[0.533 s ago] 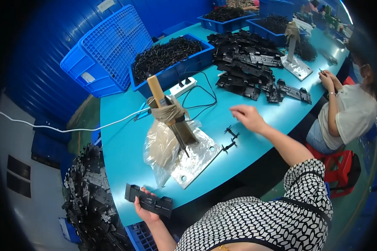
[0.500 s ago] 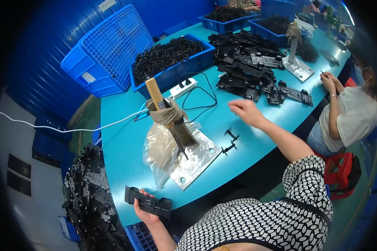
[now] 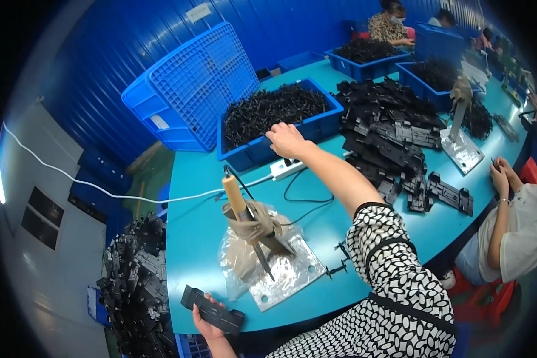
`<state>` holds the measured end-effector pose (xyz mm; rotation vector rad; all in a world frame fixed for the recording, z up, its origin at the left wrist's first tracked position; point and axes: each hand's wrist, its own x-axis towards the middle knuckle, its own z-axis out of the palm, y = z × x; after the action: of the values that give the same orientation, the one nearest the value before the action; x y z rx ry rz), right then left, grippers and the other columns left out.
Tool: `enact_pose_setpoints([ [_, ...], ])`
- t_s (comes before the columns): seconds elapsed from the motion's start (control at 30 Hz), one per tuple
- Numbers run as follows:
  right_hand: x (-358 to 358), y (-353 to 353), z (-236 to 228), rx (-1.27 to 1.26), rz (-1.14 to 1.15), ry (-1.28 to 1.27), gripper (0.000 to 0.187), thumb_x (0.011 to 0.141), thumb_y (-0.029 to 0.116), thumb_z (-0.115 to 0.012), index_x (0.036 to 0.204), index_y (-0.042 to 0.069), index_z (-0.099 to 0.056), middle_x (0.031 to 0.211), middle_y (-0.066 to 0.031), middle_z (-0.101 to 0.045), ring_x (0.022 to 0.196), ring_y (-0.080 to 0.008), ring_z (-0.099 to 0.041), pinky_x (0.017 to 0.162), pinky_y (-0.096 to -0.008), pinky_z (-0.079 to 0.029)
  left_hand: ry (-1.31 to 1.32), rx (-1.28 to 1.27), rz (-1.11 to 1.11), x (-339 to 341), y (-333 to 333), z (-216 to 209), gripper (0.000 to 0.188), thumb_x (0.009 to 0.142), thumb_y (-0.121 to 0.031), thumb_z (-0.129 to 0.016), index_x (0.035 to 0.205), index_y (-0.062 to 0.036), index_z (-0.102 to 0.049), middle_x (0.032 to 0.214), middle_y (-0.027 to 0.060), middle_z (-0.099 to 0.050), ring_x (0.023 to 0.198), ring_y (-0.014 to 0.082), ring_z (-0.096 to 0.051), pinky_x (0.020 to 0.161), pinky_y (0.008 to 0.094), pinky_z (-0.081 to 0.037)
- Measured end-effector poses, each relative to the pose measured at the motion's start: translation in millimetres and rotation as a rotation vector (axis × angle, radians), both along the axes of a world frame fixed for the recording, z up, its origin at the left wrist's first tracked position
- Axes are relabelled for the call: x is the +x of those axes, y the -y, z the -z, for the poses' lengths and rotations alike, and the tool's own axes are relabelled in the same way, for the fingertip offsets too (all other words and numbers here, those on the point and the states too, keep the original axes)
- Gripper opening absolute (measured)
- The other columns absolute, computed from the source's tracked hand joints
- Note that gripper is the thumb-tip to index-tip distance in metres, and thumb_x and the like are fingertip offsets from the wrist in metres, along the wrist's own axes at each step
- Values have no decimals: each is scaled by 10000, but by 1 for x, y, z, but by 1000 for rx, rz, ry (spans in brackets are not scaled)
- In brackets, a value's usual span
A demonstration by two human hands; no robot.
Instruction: The recorder is assembling small black plastic components by snapping pieces together at an industrial workbench.
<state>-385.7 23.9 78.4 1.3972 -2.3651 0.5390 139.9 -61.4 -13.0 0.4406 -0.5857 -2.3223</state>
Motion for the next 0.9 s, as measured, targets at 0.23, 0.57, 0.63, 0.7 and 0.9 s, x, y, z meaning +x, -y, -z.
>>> enact_pose_setpoints([
  [0.23,-17,24,23,65,139,-88,206,782,136,-537,979,99,-586,1003,-95,-508,1031,-258,-451,851,-440,-343,124,-20,-13,-3,-2,1,408,894,-329,-459,1141,-6,-439,1050,81,-550,927,207,-577,825,424,-452],
  [0.57,-19,42,19,68,221,-139,198,792,124,-496,954,72,-596,1016,-88,-512,1037,-245,-440,852,-395,-335,59,-28,24,-13,2,-3,402,914,-335,-424,1117,12,-422,1049,98,-515,939,207,-568,838,428,-453],
  [0.63,-11,31,18,128,213,-126,245,820,148,-481,1017,73,-606,1051,-82,-523,1068,-234,-431,873,-419,-330,78,-12,28,-11,0,-2,404,914,-340,-426,1117,9,-424,1051,97,-517,945,208,-569,831,426,-456],
  [0.7,-5,23,16,130,186,-121,242,815,153,-481,1003,67,-607,1036,-93,-522,1051,-242,-434,869,-415,-333,76,2,29,-10,0,-3,391,910,-322,-446,1134,-3,-430,1067,85,-533,937,208,-575,828,434,-450],
  [0.9,16,5,11,117,112,-131,420,749,425,-626,968,67,-627,1017,-89,-536,1052,-252,-436,856,-408,-348,58,17,10,-7,-3,-6,384,916,-318,-435,1132,-1,-429,1058,94,-530,935,214,-574,824,433,-460],
])
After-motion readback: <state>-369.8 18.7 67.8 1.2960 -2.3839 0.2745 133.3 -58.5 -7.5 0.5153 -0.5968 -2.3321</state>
